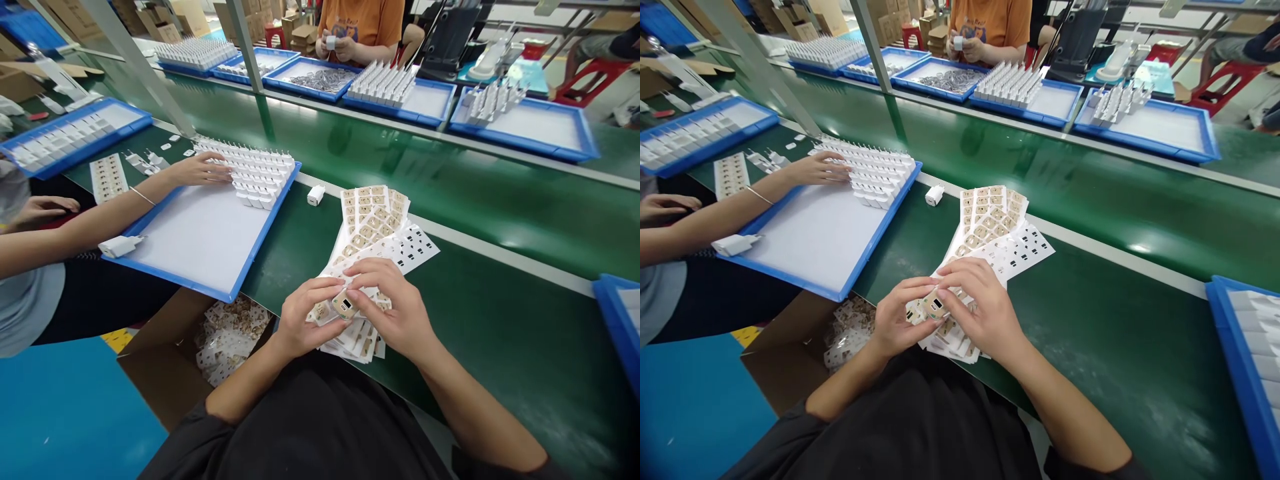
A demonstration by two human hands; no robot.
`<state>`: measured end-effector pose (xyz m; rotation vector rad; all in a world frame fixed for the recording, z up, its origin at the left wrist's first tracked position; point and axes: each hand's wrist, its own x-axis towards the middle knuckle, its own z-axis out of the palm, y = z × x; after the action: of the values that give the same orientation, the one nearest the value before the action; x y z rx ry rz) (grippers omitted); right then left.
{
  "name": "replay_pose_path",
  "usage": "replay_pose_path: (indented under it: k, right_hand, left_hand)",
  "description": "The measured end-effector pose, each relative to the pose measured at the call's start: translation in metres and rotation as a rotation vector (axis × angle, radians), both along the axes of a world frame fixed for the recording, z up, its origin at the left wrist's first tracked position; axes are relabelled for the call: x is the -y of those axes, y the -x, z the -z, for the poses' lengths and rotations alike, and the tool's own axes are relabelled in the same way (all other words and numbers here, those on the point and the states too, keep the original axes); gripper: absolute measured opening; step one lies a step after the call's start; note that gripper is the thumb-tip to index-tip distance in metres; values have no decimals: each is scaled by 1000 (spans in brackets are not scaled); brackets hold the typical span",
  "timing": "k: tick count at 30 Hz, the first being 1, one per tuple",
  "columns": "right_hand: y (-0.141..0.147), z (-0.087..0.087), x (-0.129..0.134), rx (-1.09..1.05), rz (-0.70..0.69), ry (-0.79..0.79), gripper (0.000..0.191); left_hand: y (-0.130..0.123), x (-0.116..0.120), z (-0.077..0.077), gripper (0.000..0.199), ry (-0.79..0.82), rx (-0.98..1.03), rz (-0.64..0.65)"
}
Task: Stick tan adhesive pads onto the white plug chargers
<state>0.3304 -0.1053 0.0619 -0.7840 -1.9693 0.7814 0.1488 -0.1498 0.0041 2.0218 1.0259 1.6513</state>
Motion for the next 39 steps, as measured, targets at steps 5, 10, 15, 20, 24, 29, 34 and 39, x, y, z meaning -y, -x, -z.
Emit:
replay_pose_path:
  k: [5, 10, 15, 20, 24, 29, 34, 39]
  right_hand:
    - [-7, -7, 3, -7, -214, -164, 14]
    - [-18, 1, -7, -151, -81, 185, 5]
    - [-16, 41, -38, -74, 167, 400, 20]
    - [-15, 55, -48, -77, 152, 427, 27]
    - [-18, 54, -47, -60, 127, 408, 26]
    - [-17, 57, -48, -24, 114, 377, 27]
    - [-14, 62, -46, 0, 94, 376, 28]
    - [-17, 59, -46, -31, 172, 328, 27]
  left_hand:
    - [3, 0, 1, 43, 170, -5, -72]
    - [17, -21, 12, 40, 360, -52, -231]
    - [30, -71, 19, 40, 318, -250, -471]
    - [20, -137, 19, 36, 417, -510, -539]
    - [6, -182, 22, 31, 460, -618, -572]
    - [8, -204, 23, 33, 493, -615, -594]
    - [14, -191, 7, 43, 529, -535, -574]
    - [15, -122, -15, 30, 627, -292, -126]
